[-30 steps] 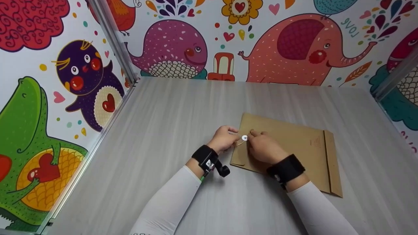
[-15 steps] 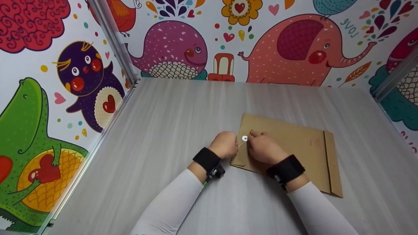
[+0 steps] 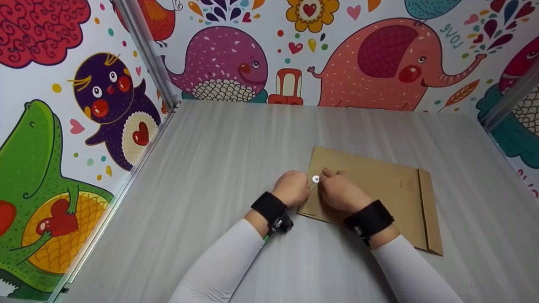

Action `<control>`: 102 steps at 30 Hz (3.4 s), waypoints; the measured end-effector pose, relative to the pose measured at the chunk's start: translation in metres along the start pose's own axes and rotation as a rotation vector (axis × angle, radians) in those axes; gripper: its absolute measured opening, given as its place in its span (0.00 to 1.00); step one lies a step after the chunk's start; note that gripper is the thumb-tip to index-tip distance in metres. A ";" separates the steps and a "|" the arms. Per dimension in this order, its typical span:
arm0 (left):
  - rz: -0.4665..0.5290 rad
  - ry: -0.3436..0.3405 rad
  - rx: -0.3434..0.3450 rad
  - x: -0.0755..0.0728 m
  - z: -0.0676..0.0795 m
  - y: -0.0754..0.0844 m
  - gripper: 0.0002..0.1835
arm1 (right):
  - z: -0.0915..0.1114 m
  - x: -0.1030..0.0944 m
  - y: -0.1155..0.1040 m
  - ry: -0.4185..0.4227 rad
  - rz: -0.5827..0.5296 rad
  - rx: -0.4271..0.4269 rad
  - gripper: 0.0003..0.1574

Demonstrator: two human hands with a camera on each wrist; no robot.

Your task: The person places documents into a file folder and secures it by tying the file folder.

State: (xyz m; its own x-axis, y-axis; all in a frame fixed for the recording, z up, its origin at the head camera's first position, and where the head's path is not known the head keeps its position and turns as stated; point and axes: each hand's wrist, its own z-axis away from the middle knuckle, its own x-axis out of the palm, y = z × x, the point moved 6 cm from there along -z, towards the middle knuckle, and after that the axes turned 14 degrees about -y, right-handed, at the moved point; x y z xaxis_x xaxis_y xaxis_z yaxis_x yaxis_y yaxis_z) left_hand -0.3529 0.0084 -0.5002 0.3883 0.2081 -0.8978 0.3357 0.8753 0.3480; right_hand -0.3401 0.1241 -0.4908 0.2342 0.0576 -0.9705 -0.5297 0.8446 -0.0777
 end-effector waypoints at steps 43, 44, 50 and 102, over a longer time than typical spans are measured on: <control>0.348 -0.295 0.073 -0.046 0.021 -0.049 0.19 | -0.001 0.001 0.000 -0.024 -0.084 0.040 0.20; 0.406 -0.305 0.080 -0.046 0.021 -0.048 0.17 | -0.001 0.002 0.001 -0.034 -0.091 0.045 0.21; 0.791 -0.405 0.227 -0.040 0.020 -0.035 0.14 | -0.001 0.002 0.002 -0.051 -0.108 0.056 0.23; 0.207 -0.003 0.224 -0.015 0.006 -0.007 0.05 | 0.001 -0.015 0.025 0.032 -0.400 0.052 0.12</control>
State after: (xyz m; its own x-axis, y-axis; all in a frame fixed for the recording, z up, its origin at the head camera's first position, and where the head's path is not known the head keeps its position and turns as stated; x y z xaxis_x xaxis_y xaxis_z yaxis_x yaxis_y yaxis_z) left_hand -0.3564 -0.0039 -0.4874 0.4709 0.3701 -0.8008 0.4301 0.6963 0.5747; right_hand -0.3561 0.1452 -0.4779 0.3871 -0.2969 -0.8729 -0.3602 0.8228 -0.4396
